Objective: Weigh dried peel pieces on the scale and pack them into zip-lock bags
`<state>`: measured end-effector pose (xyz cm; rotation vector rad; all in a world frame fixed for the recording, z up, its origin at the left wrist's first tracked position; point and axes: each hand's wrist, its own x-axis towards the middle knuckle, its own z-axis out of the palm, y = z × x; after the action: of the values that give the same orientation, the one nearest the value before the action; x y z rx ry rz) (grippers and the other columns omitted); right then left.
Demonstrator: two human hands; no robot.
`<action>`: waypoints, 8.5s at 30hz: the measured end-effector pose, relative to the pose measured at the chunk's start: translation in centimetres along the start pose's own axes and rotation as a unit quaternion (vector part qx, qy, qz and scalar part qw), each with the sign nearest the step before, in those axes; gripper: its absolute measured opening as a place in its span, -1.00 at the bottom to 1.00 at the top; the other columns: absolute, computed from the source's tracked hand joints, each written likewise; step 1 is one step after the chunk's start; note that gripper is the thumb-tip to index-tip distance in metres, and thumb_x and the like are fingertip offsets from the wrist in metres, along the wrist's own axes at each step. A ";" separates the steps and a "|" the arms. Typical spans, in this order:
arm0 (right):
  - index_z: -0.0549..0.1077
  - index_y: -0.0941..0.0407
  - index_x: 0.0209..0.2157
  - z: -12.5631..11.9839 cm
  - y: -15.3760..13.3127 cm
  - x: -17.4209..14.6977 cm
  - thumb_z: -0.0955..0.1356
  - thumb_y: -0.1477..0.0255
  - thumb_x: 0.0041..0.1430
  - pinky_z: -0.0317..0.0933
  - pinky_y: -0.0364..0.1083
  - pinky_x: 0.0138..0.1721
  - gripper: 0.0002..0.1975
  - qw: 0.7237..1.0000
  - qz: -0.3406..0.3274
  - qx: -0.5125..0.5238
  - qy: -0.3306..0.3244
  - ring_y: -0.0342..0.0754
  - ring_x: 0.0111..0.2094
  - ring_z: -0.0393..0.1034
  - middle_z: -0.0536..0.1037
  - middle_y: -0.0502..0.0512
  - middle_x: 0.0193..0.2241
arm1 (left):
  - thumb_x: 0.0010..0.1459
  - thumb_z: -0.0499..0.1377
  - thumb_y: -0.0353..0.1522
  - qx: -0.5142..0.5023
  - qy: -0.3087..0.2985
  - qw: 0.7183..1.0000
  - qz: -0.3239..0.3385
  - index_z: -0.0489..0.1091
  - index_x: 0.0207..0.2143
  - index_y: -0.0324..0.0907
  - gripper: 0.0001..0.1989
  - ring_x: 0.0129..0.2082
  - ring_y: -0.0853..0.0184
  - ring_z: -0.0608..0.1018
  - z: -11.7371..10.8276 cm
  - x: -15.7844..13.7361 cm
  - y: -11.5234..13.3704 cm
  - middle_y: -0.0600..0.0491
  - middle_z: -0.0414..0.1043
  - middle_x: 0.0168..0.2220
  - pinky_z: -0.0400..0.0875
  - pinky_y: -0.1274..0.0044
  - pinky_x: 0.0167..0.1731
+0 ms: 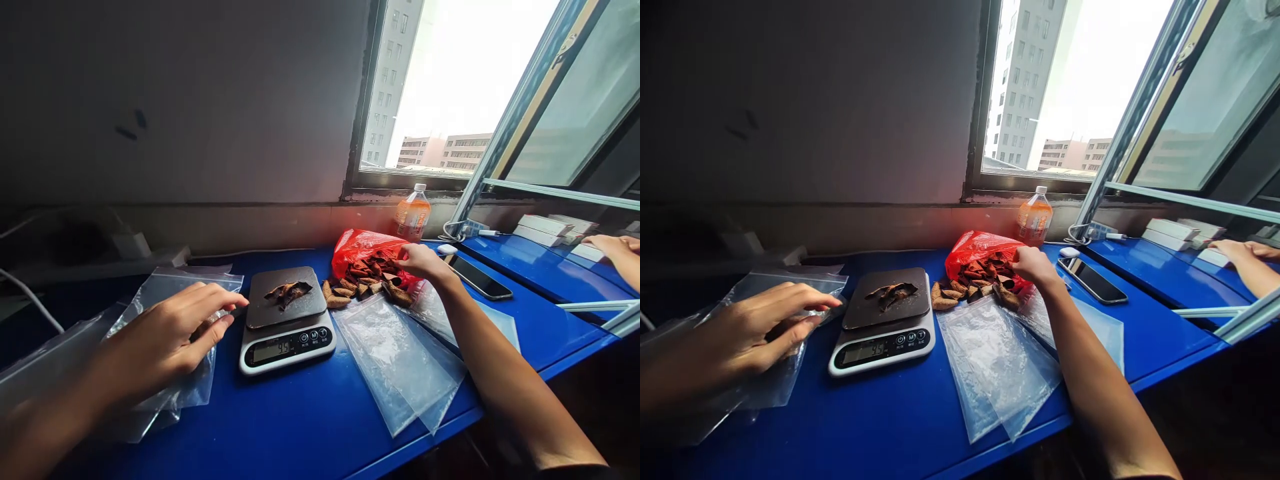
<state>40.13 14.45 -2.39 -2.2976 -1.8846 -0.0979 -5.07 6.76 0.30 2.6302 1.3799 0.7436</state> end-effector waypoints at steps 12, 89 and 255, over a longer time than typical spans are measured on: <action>0.56 0.10 -0.25 -0.5 -0.1 -0.4 0.35 0.32 0.08 0.16 -0.12 -0.40 -0.77 0.999 0.032 -0.006 -0.015 0.01 -0.32 0.47 0.61 0.21 -0.26 | 0.23 0.02 -0.12 -0.006 -0.007 1.000 -0.001 0.47 -0.13 0.07 -0.70 -0.12 0.17 0.55 -0.8 0.0 0.5 0.10 0.55 -0.11 0.41 0.48 -0.12; 0.59 0.22 -0.34 -0.5 -3.9 -0.3 0.31 0.47 -0.03 0.11 -0.15 -0.47 -0.75 0.992 -0.042 -0.027 -0.113 -0.05 -0.43 0.42 0.59 0.22 -0.38 | 0.25 -0.06 -0.09 0.089 -0.138 0.985 -0.046 0.47 0.00 0.03 -0.56 0.05 0.09 0.46 0.0 0.7 -2.4 0.07 0.53 -0.01 0.25 0.33 0.01; 0.39 0.10 -0.29 1.8 -6.0 -11.4 0.27 0.62 0.13 0.27 -0.02 -0.26 -0.84 0.913 -0.387 0.129 0.021 0.01 -0.28 0.38 0.50 0.15 -0.33 | 0.27 -0.03 -0.18 0.059 -0.106 0.993 -0.006 0.44 0.03 -0.08 -0.60 -0.01 0.12 0.50 -2.0 0.6 0.5 -0.01 0.52 -0.01 0.34 0.40 -0.02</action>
<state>31.85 4.83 -5.46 -1.2649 -2.4837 0.0074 -5.32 6.59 2.48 2.6903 1.4177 0.3767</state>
